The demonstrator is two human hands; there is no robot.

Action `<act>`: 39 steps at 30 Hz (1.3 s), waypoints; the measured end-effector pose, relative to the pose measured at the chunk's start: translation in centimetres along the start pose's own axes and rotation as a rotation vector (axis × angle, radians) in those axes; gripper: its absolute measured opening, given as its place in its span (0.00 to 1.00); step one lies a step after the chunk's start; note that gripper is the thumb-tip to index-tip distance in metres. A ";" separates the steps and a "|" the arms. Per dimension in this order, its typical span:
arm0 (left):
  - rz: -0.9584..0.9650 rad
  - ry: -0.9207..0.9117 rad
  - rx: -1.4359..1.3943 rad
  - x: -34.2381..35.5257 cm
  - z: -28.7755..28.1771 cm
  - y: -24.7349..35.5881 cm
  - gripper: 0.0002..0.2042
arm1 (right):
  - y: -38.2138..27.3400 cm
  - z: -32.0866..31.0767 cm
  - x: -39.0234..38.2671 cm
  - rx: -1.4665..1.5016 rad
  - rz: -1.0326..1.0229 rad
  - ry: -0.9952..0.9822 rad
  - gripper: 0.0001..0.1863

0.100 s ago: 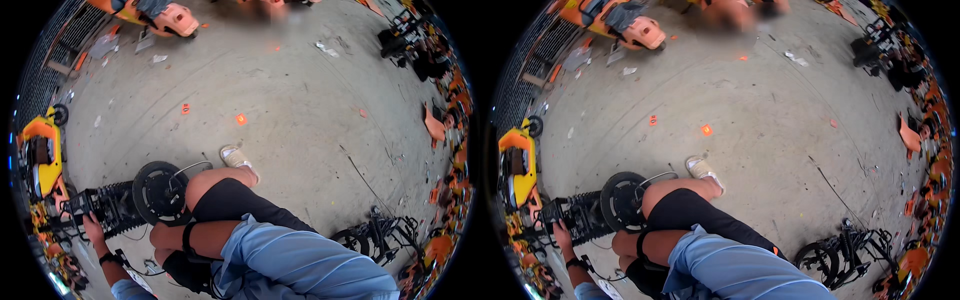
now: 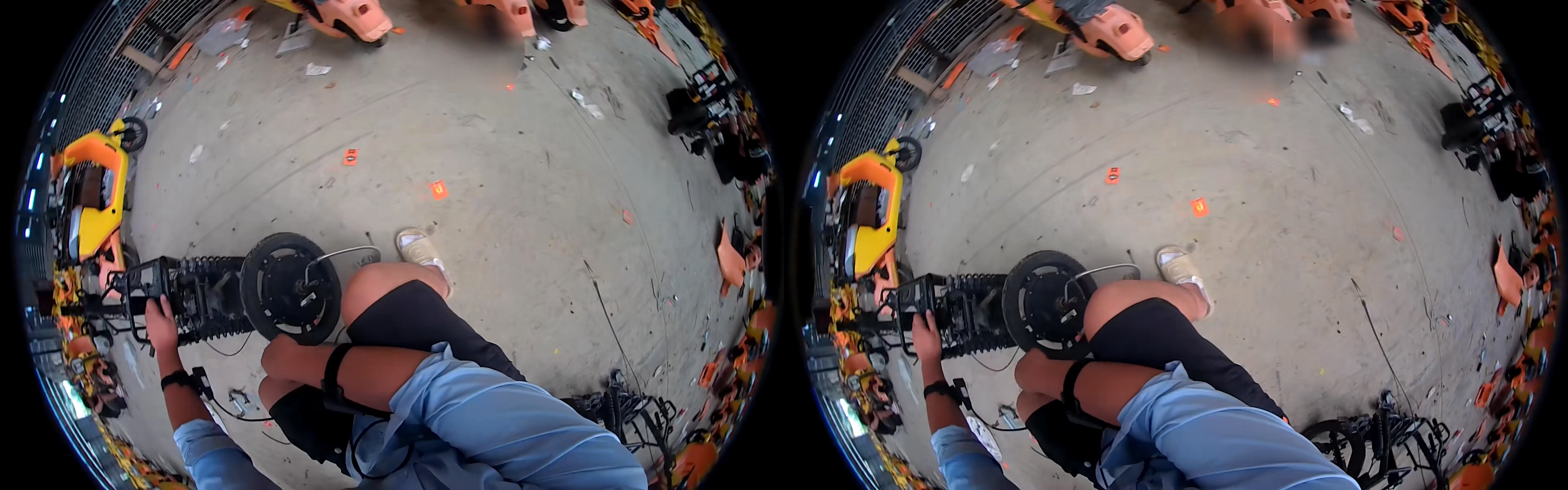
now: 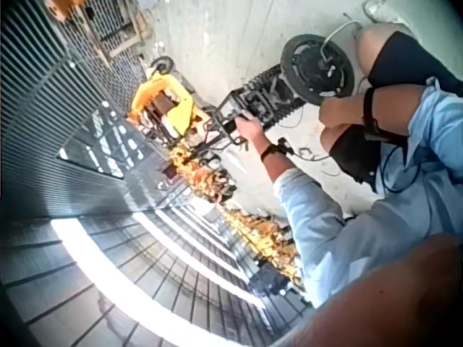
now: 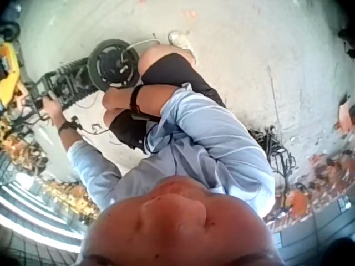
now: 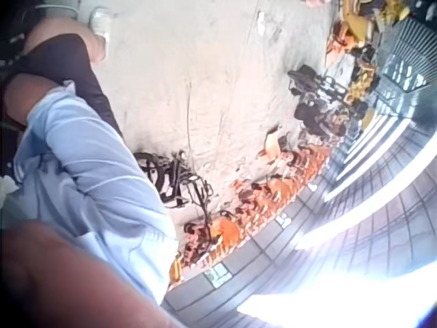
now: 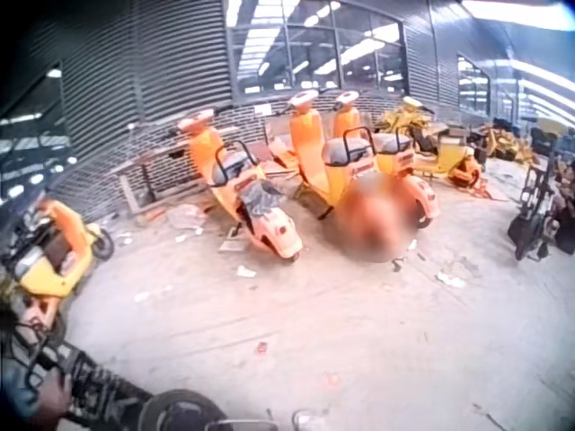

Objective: The person manipulates a scooter wheel and electrical cables by hand before using a pair of pliers on the scooter frame.

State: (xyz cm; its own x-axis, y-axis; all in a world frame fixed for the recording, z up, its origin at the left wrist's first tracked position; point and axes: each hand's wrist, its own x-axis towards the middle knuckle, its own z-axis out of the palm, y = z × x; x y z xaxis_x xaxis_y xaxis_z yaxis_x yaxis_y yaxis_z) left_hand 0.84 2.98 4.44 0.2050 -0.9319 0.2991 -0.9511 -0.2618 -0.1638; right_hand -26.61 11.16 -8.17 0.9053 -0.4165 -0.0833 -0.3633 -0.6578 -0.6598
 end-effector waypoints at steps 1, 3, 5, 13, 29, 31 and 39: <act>-0.054 -0.036 -0.097 -2.1 2.9 0.1 0.18 | 1.1 1.4 -1.2 0.030 -0.002 -0.081 0.10; -0.118 -0.007 -0.087 -1.6 0.7 -2.0 0.20 | -1.6 0.0 -0.2 0.058 -0.043 -0.114 0.11; -0.167 0.006 -0.119 -1.9 0.8 -3.0 0.19 | -2.6 0.0 -0.4 0.085 -0.043 -0.132 0.11; -0.231 0.061 -0.118 -3.1 -0.1 -1.1 0.17 | -2.2 -1.0 -1.1 0.003 -0.057 -0.283 0.12; -0.389 -0.015 -0.070 -2.3 -1.2 -1.3 0.23 | 1.1 0.6 -4.2 -0.163 0.120 -0.237 0.12; -0.396 -0.027 -0.054 -2.3 -1.0 -1.1 0.24 | 1.2 0.4 -4.9 -0.191 0.120 -0.250 0.12; -0.458 -0.075 -0.045 -2.0 -1.6 -0.2 0.26 | -0.4 -0.2 -5.9 -0.168 0.109 -0.293 0.13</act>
State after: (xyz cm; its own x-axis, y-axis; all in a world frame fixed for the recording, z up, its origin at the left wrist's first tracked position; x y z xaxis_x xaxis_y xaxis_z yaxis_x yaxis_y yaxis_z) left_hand 0.20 5.27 5.42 0.6209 -0.7387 0.2623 -0.7673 -0.6412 0.0105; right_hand -31.86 13.81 -7.28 0.8749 -0.3087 -0.3731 -0.4706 -0.7236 -0.5049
